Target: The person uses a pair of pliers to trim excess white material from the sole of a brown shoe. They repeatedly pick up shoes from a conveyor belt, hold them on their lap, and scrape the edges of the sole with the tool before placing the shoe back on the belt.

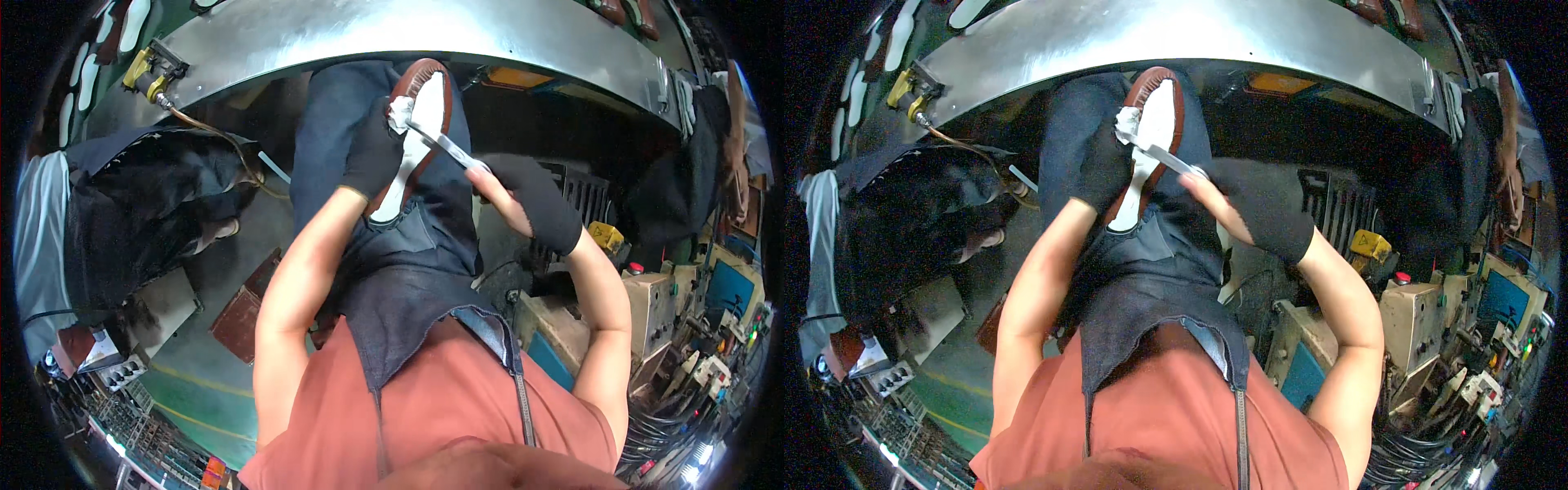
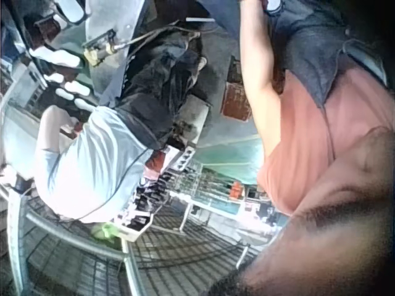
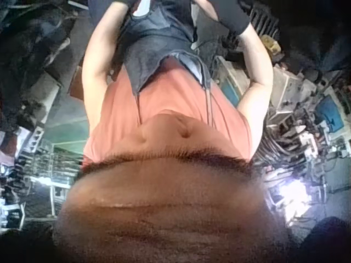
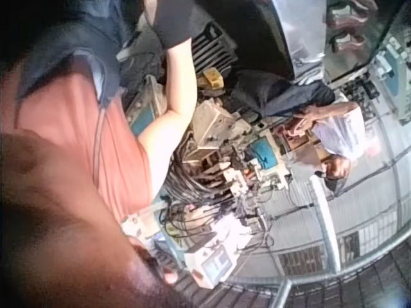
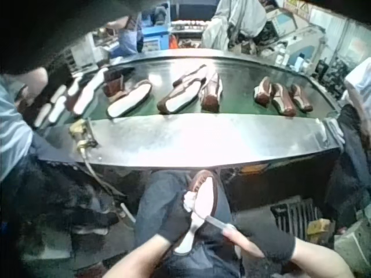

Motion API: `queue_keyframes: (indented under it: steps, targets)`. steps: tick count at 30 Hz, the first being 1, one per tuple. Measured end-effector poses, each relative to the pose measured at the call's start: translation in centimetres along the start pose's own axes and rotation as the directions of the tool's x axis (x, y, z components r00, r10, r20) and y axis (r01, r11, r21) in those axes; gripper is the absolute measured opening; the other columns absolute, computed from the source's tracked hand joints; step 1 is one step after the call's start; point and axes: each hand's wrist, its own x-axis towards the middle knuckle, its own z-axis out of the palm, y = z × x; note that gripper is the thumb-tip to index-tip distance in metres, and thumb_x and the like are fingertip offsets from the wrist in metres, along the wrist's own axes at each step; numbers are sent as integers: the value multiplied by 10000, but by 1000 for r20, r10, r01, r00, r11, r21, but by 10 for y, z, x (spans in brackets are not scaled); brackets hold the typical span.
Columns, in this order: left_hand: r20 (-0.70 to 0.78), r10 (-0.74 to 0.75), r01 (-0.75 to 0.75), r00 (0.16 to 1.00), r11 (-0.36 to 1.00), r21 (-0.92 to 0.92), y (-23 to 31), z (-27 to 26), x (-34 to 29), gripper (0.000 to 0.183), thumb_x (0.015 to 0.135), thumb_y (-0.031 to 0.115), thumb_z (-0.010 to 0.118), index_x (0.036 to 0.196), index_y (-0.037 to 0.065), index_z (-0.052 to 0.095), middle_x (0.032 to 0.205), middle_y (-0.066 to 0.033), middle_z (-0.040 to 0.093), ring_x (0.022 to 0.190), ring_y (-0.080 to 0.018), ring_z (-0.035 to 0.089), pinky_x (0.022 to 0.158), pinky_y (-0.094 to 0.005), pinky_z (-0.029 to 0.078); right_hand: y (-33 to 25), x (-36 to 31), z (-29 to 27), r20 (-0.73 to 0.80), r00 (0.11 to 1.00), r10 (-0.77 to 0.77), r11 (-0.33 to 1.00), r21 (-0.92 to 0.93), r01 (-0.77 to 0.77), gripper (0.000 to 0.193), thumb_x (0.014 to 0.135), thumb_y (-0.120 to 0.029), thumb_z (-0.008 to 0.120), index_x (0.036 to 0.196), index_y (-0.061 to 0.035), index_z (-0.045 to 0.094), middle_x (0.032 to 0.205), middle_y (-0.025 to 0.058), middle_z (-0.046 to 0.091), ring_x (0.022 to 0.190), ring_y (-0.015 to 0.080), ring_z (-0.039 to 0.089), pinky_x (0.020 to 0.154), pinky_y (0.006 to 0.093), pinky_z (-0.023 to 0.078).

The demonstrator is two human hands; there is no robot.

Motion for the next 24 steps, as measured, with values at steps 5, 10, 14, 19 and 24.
queue_keyframes:
  steps: [5,10,14,19,24]
  targets:
    - [200,122,-67,972,962,-263,-19,4,3,408,816,203,643,1142,9,494,1069,-167,582,1004,-257,573,876,-354,443,-21,32,-5,-145,780,-608,793,-135,593,229,904,-221,544,841,-2,563,725,179,550,654,339,543,599,366,421]
    - [215,200,-123,956,938,-324,12,-21,-16,817,665,227,817,1297,22,340,1301,-182,418,1214,-271,431,1023,-364,351,9,22,13,-86,991,-104,989,-117,94,266,915,-253,532,822,-10,587,702,196,554,639,342,550,593,377,429]
    - [167,269,-220,948,939,-265,14,-27,-25,892,660,240,822,1348,25,296,1327,-175,388,1247,-275,396,1042,-359,333,20,25,36,-167,981,-97,994,-65,88,432,939,-392,464,832,9,583,700,209,577,642,363,587,594,397,449]
    - [86,146,-117,986,955,-271,13,-20,-27,929,686,277,817,1371,21,244,1316,-164,398,1235,-280,412,1029,-369,351,50,5,67,-54,887,459,605,750,-267,596,974,-513,300,808,-18,587,600,77,558,520,168,518,550,323,441]
    - [171,-90,185,981,699,-691,11,13,-5,774,789,174,720,1374,22,238,1288,-151,424,1222,-259,438,961,-355,424,85,-9,143,-23,783,622,544,732,-411,674,939,-599,225,1026,-16,550,662,74,579,615,158,552,654,296,451]
